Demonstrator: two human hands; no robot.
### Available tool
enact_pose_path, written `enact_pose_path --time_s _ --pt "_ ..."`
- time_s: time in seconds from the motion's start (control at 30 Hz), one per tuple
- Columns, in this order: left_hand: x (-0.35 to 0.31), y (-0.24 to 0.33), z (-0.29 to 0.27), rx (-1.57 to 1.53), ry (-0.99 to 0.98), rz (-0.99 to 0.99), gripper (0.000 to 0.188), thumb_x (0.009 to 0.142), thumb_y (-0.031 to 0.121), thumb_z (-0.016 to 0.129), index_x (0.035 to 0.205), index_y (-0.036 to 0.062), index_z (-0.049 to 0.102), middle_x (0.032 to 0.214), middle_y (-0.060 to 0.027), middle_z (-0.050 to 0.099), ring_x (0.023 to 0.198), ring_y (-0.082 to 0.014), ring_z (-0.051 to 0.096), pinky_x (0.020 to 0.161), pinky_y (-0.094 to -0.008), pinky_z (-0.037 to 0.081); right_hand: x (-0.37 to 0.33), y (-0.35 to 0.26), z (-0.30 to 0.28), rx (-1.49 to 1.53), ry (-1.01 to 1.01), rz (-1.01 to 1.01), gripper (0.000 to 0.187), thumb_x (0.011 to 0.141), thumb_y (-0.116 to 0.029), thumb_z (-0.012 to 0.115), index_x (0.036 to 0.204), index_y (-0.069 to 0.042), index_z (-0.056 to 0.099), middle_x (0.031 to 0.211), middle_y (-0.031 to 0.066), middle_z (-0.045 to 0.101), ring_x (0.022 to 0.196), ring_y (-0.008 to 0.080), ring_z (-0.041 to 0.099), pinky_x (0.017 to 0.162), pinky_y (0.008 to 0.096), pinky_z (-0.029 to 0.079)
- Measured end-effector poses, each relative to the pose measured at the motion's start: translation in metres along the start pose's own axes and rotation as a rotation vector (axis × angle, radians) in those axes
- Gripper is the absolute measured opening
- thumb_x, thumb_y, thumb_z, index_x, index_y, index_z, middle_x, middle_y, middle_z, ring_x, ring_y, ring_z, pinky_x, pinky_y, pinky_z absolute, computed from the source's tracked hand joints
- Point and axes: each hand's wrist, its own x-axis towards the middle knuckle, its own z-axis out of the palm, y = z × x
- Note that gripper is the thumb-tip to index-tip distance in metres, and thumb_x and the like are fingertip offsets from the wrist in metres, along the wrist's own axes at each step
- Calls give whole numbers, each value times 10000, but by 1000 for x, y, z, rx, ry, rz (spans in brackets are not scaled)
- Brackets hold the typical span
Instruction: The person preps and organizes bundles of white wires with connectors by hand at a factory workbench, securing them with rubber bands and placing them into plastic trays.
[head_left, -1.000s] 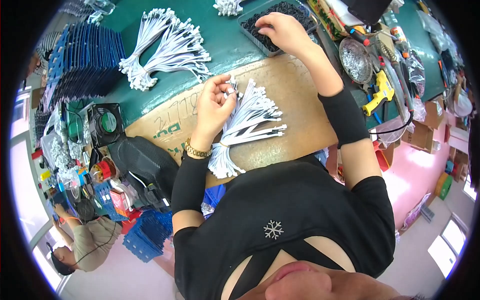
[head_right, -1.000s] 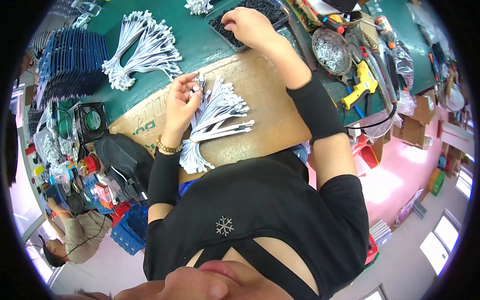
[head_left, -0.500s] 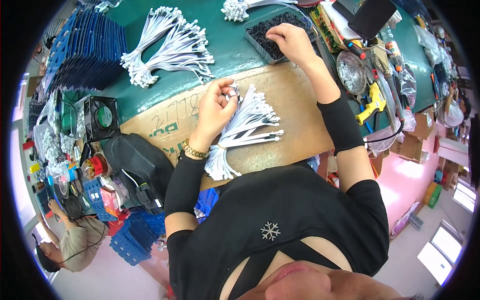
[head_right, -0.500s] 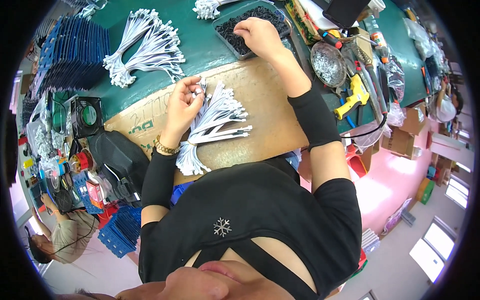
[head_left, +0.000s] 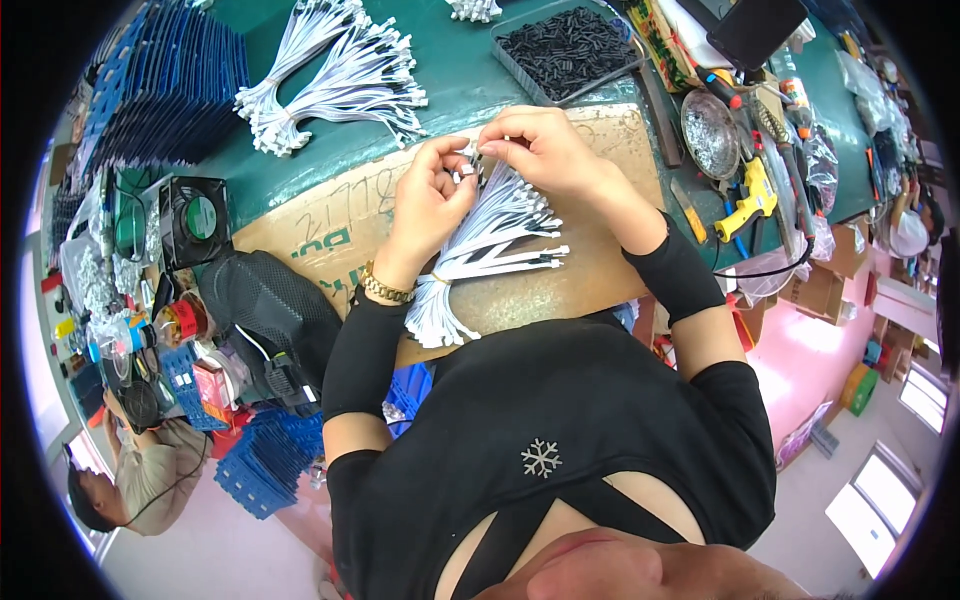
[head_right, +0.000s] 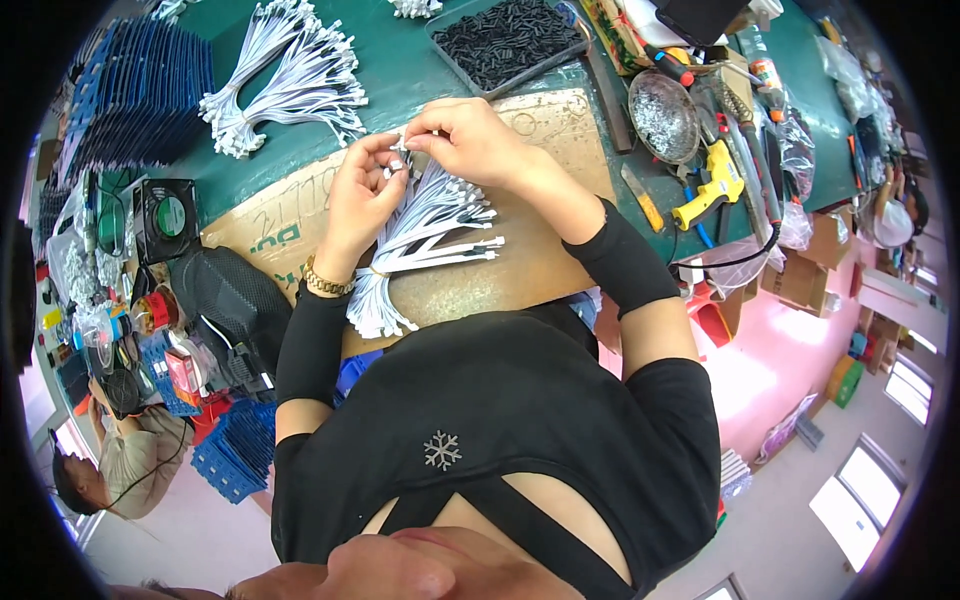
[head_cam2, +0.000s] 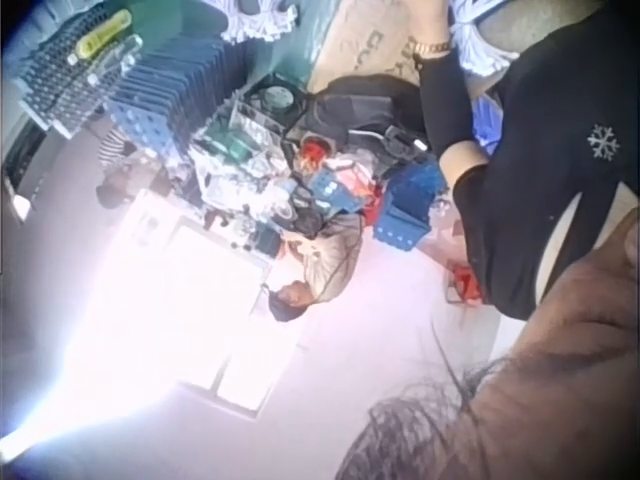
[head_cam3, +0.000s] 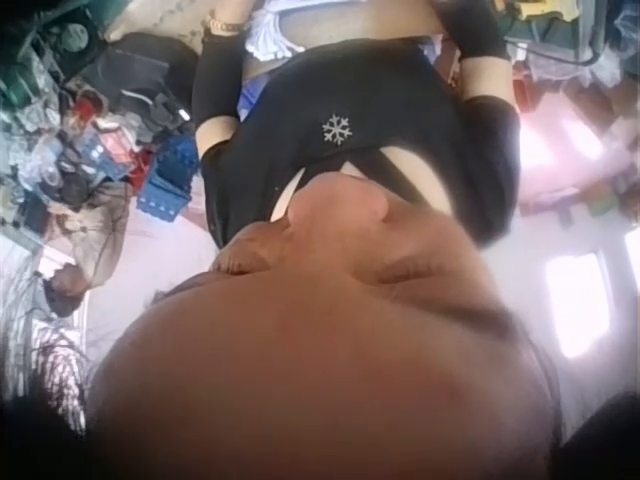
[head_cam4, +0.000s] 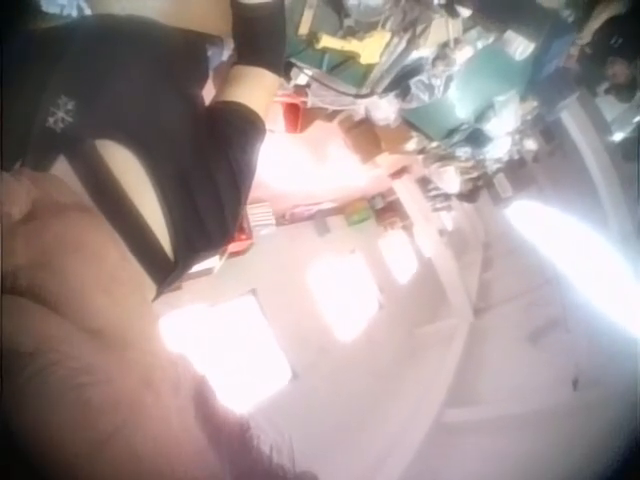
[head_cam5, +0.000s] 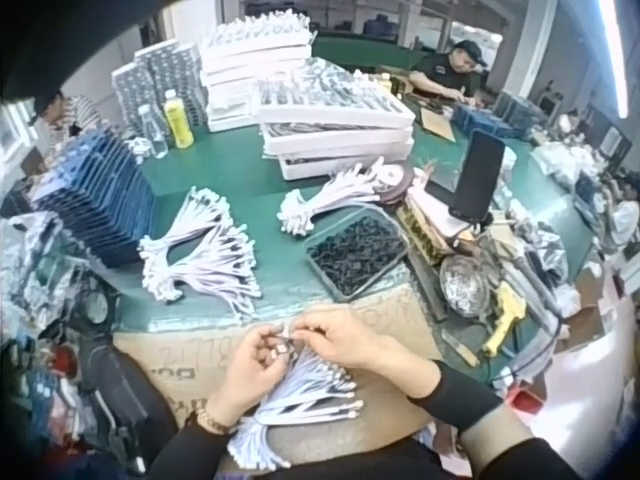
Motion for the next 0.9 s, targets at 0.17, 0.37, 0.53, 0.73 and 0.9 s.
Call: enact_pose_path --time_s 0.17,0.37,0.53,0.73,0.9 --pt "-1 0 -2 22 3 -1 395 798 -62 611 1172 15 510 871 10 563 530 31 394 470 -139 314 2 -4 1 -30 -43 28 69 806 -2 659 870 20 669 776 95 642 671 163 593 597 268 469" --pt "-2 2 -1 36 -4 -6 397 800 -55 612 1175 19 508 868 10 563 532 27 398 472 -142 318 1 -1 0 -77 -54 -48 74 804 -14 660 873 10 673 789 109 648 686 202 613 607 285 481" --pt "-2 3 -1 77 5 8 380 803 -42 614 1165 18 514 843 16 565 527 21 409 473 -150 330 2 -3 -1 -55 -116 -7 97 806 -70 669 877 -6 685 787 124 656 700 236 631 630 314 494" --pt "-3 6 -2 165 1 -21 257 795 -24 639 1047 13 599 816 18 590 522 17 437 481 -160 359 2 10 -4 104 -234 226 157 831 -159 671 885 -12 691 760 106 682 677 150 634 618 298 492" --pt "-4 4 -3 250 -27 26 204 839 -18 628 1041 -11 608 848 33 603 577 34 437 492 -137 351 5 -3 -11 50 -373 274 193 822 -149 710 934 6 679 813 81 679 737 117 606 673 275 490"
